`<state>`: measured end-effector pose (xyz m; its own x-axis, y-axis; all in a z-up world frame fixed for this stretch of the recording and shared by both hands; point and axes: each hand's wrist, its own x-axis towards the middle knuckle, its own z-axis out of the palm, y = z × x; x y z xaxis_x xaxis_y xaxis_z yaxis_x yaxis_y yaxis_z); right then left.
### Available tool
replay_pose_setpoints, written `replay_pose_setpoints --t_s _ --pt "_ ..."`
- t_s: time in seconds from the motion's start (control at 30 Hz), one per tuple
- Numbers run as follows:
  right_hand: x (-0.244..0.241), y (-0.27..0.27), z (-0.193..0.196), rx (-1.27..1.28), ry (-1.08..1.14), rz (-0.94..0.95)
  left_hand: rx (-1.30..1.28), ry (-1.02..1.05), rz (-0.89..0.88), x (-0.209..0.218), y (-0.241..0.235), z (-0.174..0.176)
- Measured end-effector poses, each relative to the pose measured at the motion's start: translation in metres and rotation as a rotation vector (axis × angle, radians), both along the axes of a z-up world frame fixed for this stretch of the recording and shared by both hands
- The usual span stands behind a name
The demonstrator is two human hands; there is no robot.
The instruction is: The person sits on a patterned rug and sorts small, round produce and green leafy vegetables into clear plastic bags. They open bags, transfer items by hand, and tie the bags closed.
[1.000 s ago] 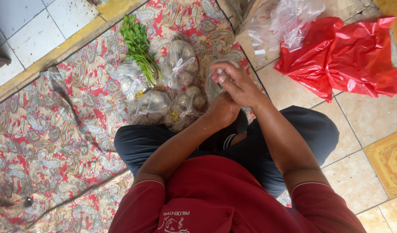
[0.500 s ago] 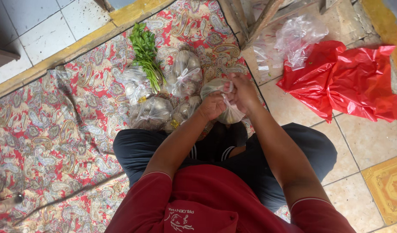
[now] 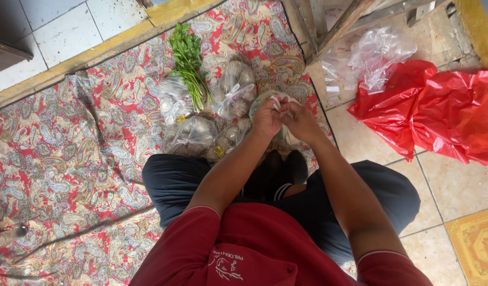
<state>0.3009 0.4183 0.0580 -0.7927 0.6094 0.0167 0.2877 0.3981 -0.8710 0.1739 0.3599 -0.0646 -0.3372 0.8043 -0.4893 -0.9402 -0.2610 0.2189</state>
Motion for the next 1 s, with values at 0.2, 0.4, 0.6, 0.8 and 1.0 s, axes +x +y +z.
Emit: replay_pose_setpoints --t_s 0.2,0.4,0.6,0.8,1.0 --pt "0.001 -0.025 0.001 0.293 -0.161 -0.077 -0.153 0.005 -0.021 0.003 0.009 -0.052" --pt "0.002 -0.002 -0.051 0.080 -0.341 -0.043 -0.167 0.188 -0.076 0.017 -0.009 -0.034" --pt "0.016 0.019 -0.078 -0.757 -0.397 0.040 -0.349 1.555 -0.455 0.008 -0.058 0.025" --pt "0.014 0.017 -0.070 -0.667 -0.356 0.050 -0.404 2.232 -0.415 0.000 -0.075 0.074" --pt "0.019 0.024 -0.089 -0.304 -0.322 0.134 -0.481 2.217 -0.366 -0.009 -0.066 0.068"
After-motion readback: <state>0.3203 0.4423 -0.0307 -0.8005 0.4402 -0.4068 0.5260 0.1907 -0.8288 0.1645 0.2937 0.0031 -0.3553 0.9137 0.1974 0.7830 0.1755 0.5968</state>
